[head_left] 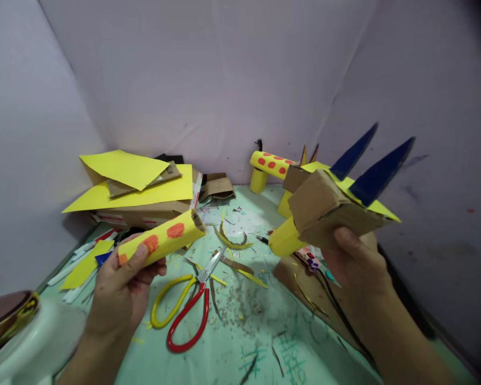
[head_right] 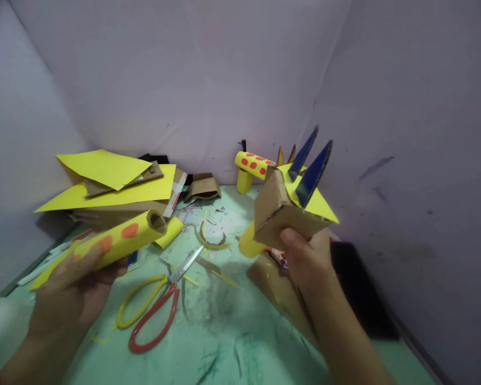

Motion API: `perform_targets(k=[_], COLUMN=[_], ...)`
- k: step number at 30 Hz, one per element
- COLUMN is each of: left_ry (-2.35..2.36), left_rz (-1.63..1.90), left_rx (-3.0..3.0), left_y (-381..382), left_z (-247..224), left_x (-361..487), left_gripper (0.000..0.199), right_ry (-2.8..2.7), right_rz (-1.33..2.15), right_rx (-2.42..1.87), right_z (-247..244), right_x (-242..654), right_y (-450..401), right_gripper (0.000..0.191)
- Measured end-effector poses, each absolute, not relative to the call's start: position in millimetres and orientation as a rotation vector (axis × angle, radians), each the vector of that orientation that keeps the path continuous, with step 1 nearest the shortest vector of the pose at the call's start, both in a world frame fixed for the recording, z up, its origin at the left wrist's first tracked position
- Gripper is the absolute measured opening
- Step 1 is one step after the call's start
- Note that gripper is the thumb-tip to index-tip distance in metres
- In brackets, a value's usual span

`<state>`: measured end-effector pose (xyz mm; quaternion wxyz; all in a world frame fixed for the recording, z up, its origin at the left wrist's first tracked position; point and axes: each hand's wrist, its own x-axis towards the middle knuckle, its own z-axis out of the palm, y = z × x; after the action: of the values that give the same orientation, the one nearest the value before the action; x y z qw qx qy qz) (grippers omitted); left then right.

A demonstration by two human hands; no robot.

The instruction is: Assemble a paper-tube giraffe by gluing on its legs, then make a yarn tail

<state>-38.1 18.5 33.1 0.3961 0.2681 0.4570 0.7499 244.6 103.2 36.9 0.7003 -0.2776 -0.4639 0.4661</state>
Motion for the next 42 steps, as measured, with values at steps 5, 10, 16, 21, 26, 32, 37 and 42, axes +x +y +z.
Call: perform_targets(k=[5,10,16,21,26,32,37,42], left_ry=[1.329,1.496,1.580,1.834,1.828,1.695,1.504,1.494], left_rz=[1.795,1.644,1.597,1.486,1.496,1.441,1.345,1.405], left_rx=[0.736,0.969,1.099,1.257,1.351,1.316,1.198,1.283], left_y=[20,13,10,17,21,29,38,39], left_z=[21,19,24,48,74,63,50,48], left_x=[-34,-39,-34,-13,12,14,1,-1], left_gripper=[0.036,0.042,0.044,0.045,0.040,0.042,0.046,0.044], right_ry=[-1.126,-1.205,-1.129,-1.126,-1.156,-1.167,-1.195,-1.210], right_rz=[1.140,1.482,1.622,1.666,1.620,1.580,1.578,1.535], right_rx=[-0.659,-0.576,-0.554,-0.538,-0.576,-0.656,-0.671,-0.729], right_z=[25,28,29,6,4,-1,-8,-14], right_x=[228,232,244,235,228,220,218,221], right_y=[100,84,81,94,92,85,87,90], right_gripper=[0.047,0.048,0.042,0.052,0.056,0.067,0.066,0.068])
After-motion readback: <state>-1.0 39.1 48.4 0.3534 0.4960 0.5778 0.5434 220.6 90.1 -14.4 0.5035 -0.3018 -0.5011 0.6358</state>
